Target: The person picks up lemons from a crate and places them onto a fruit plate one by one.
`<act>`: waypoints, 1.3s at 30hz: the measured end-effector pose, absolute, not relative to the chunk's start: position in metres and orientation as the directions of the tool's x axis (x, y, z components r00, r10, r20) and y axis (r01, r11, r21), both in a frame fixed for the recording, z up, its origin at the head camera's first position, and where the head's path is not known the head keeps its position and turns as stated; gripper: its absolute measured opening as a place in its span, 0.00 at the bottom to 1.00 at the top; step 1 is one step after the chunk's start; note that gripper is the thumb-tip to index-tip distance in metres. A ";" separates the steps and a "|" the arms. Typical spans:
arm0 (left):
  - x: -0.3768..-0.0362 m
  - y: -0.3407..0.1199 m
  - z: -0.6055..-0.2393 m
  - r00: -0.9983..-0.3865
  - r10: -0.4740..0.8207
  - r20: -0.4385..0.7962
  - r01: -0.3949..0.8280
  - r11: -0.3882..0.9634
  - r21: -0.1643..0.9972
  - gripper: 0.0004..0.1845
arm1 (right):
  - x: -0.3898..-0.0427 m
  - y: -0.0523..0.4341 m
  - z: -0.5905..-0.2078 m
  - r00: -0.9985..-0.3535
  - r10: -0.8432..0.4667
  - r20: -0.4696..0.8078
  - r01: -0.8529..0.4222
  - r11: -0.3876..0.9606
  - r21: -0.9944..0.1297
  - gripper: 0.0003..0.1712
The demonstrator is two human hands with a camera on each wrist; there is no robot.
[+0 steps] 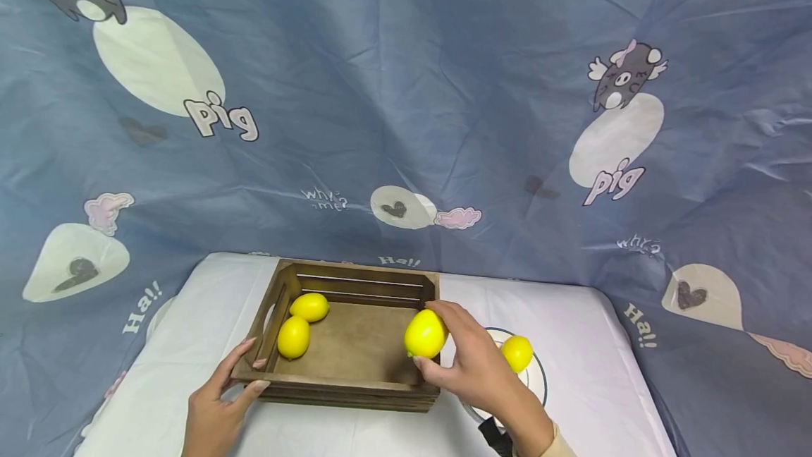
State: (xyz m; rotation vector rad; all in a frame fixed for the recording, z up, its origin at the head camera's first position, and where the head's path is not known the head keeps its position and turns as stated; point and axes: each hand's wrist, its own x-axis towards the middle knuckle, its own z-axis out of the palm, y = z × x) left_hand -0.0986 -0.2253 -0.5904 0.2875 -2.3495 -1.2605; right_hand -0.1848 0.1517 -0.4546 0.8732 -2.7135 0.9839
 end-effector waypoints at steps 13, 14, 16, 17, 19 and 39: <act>-0.098 -0.226 -0.591 -0.872 -0.389 0.296 0.033 0.559 0.829 0.39 | -0.178 0.180 -0.461 -0.855 -0.398 0.331 -0.518 0.640 -0.568 0.44; -0.098 -0.226 -0.591 -0.872 -0.390 0.297 0.031 0.560 0.828 0.39 | -0.178 0.182 -0.462 -0.857 -0.392 0.334 -0.515 0.640 -0.571 0.43; -0.098 -0.227 -0.592 -0.869 -0.393 0.302 0.034 0.561 0.827 0.39 | -0.178 0.186 -0.464 -0.860 -0.377 0.344 -0.510 0.646 -0.568 0.43; -0.098 -0.227 -0.592 -0.867 -0.394 0.304 0.036 0.560 0.828 0.39 | -0.178 0.188 -0.465 -0.864 -0.364 0.349 -0.504 0.654 -0.564 0.43; -0.098 -0.227 -0.592 -0.868 -0.396 0.300 0.032 0.558 0.829 0.39 | -0.177 0.193 -0.467 -0.871 -0.335 0.360 -0.488 0.674 -0.554 0.43; -0.098 -0.226 -0.590 -0.878 -0.388 0.278 0.018 0.556 0.831 0.39 | -0.169 0.234 -0.504 -0.948 -0.142 0.285 -0.293 0.741 -0.604 0.39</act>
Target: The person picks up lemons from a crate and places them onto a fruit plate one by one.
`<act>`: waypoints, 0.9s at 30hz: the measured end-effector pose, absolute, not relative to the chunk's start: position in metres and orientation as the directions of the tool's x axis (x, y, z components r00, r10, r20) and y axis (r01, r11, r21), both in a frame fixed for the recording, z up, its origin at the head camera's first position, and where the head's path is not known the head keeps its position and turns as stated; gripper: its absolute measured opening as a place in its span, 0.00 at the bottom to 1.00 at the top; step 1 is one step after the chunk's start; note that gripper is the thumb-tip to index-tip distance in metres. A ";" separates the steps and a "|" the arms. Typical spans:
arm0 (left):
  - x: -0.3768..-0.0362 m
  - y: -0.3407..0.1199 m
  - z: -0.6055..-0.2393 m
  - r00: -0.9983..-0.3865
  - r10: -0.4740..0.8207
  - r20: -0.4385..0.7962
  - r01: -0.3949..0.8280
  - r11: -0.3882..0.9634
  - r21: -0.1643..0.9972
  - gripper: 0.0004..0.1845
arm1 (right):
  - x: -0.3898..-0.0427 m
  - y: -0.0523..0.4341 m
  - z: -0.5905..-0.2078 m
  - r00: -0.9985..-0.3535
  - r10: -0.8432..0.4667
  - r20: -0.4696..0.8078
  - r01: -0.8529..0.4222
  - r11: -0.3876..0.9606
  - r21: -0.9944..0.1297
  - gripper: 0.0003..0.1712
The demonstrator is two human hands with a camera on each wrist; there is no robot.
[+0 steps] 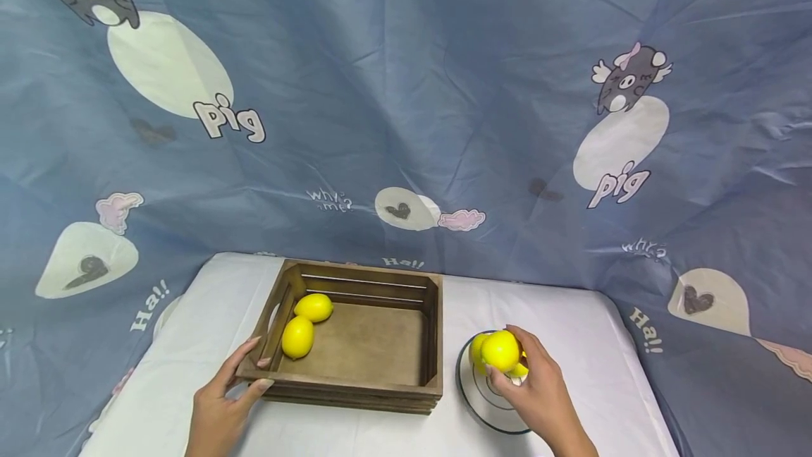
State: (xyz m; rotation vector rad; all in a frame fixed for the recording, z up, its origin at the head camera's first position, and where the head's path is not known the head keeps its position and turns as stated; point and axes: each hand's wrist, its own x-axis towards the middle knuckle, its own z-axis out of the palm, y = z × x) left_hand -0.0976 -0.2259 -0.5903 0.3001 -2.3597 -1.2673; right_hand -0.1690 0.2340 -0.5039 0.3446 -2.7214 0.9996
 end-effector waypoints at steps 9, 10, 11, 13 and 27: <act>-0.097 -0.226 -0.592 -0.871 -0.398 0.287 0.024 0.551 0.834 0.39 | -0.171 0.251 -0.526 -0.979 -0.081 0.188 -0.178 0.795 -0.581 0.41; -0.097 -0.226 -0.593 -0.871 -0.398 0.287 0.023 0.550 0.835 0.39 | -0.171 0.253 -0.529 -0.981 -0.073 0.182 -0.166 0.801 -0.576 0.41; -0.097 -0.226 -0.592 -0.871 -0.398 0.287 0.023 0.550 0.835 0.39 | -0.171 0.255 -0.532 -0.982 -0.064 0.175 -0.155 0.805 -0.573 0.41; -0.097 -0.226 -0.592 -0.872 -0.398 0.286 0.022 0.551 0.834 0.39 | -0.170 0.259 -0.537 -0.986 -0.049 0.158 -0.131 0.814 -0.566 0.41; -0.099 -0.225 -0.591 -0.874 -0.391 0.289 0.027 0.554 0.832 0.40 | -0.171 0.282 -0.560 -0.998 0.055 -0.036 0.065 0.855 -0.514 0.43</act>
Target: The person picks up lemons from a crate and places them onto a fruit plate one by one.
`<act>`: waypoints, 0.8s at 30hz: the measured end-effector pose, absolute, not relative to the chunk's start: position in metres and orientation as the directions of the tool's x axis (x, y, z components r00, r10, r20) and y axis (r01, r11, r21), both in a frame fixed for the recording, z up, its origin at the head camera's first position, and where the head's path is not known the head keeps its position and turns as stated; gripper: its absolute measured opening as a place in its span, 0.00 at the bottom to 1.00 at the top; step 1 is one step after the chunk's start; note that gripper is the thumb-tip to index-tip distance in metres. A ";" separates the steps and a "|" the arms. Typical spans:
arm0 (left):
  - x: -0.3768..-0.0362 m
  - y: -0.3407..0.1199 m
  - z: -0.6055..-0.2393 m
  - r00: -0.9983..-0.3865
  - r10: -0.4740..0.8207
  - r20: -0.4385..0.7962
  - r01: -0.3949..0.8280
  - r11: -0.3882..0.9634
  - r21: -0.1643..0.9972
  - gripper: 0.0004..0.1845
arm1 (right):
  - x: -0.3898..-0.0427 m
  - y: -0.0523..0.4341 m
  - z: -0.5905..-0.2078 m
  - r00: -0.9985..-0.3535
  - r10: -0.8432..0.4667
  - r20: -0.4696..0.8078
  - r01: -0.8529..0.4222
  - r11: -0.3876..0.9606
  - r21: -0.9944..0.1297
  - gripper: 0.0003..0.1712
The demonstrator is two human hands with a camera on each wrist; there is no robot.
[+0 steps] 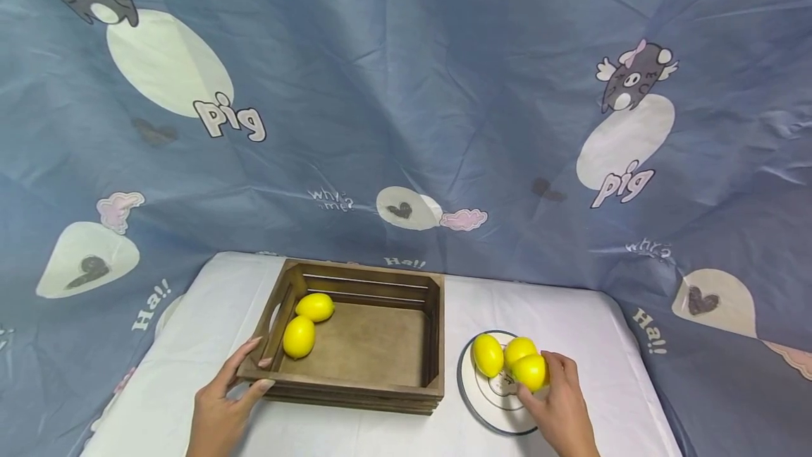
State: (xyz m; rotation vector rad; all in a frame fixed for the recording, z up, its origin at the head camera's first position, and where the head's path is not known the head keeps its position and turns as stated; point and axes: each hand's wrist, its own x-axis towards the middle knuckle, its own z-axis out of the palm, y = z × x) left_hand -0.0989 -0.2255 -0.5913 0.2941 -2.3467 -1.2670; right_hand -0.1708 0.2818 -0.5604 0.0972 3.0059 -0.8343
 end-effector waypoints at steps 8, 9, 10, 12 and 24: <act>-0.099 -0.227 -0.594 -0.870 -0.381 0.313 0.054 0.557 0.828 0.41 | -0.172 0.284 -0.562 -0.994 0.078 -0.081 0.108 0.861 -0.497 0.44; -0.099 -0.227 -0.594 -0.870 -0.381 0.312 0.052 0.559 0.827 0.41 | -0.172 0.284 -0.563 -0.994 0.077 -0.080 0.107 0.861 -0.497 0.45; -0.099 -0.227 -0.594 -0.870 -0.380 0.313 0.051 0.562 0.826 0.41 | -0.172 0.285 -0.564 -0.994 0.075 -0.081 0.106 0.862 -0.497 0.45; -0.100 -0.227 -0.594 -0.871 -0.379 0.314 0.051 0.566 0.823 0.41 | -0.172 0.287 -0.566 -0.994 0.073 -0.085 0.105 0.862 -0.495 0.45; -0.098 -0.227 -0.594 -0.874 -0.384 0.298 0.031 0.567 0.823 0.39 | -0.172 0.290 -0.584 -0.994 0.038 -0.102 0.081 0.882 -0.464 0.46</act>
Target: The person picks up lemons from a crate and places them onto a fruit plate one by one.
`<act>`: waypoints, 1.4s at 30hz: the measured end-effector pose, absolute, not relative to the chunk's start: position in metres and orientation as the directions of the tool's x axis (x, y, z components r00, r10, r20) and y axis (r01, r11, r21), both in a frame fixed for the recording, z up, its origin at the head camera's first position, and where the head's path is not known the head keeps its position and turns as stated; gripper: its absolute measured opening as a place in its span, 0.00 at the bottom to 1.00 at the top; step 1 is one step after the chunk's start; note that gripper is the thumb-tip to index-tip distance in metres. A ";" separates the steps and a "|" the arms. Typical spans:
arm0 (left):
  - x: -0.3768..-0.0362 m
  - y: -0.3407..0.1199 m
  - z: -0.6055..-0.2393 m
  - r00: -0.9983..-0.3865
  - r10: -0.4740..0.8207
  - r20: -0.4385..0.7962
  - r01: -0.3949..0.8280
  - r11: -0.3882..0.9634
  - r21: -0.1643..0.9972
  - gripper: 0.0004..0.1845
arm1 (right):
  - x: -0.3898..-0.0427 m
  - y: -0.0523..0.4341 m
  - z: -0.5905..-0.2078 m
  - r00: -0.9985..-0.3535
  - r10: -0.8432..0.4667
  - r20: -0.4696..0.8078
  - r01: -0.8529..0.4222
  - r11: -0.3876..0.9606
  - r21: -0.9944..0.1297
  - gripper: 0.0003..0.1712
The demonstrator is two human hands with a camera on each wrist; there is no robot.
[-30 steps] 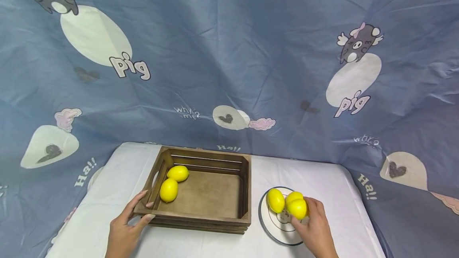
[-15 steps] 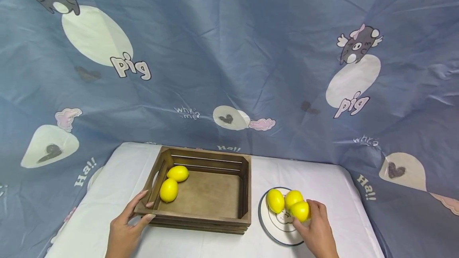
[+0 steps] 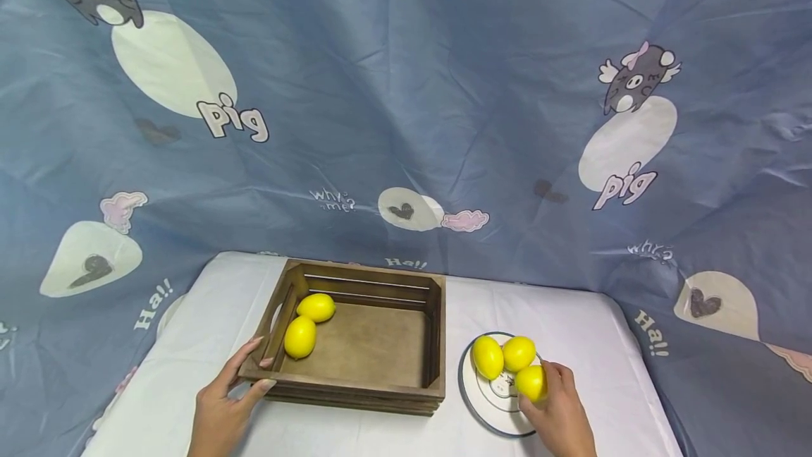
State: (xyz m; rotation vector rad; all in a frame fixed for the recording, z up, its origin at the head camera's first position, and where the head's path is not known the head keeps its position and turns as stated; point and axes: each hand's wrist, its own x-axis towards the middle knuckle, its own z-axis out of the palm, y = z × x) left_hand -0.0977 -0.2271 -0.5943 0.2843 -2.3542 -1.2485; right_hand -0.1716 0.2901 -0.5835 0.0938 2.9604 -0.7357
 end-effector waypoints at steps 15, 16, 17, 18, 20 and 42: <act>-0.098 -0.227 -0.593 -0.872 -0.384 0.303 0.041 0.560 0.828 0.40 | -0.172 0.285 -0.592 -0.999 0.000 0.033 -0.014 0.908 -0.418 0.44; -0.099 -0.227 -0.593 -0.872 -0.384 0.305 0.045 0.557 0.829 0.40 | -0.172 0.285 -0.592 -0.999 0.003 0.035 -0.012 0.910 -0.415 0.44; -0.099 -0.227 -0.593 -0.871 -0.382 0.309 0.049 0.557 0.829 0.41 | -0.173 0.285 -0.592 -0.999 0.005 0.036 -0.010 0.911 -0.413 0.44; -0.099 -0.227 -0.593 -0.871 -0.381 0.310 0.050 0.558 0.828 0.41 | -0.173 0.285 -0.592 -0.999 0.007 0.041 -0.010 0.911 -0.412 0.44; -0.099 -0.227 -0.593 -0.871 -0.381 0.310 0.047 0.563 0.825 0.40 | -0.173 0.284 -0.592 -0.998 0.011 0.054 -0.012 0.913 -0.408 0.44; -0.098 -0.227 -0.593 -0.873 -0.385 0.300 0.032 0.568 0.822 0.40 | -0.171 0.281 -0.581 -0.995 0.021 0.097 -0.017 0.926 -0.378 0.52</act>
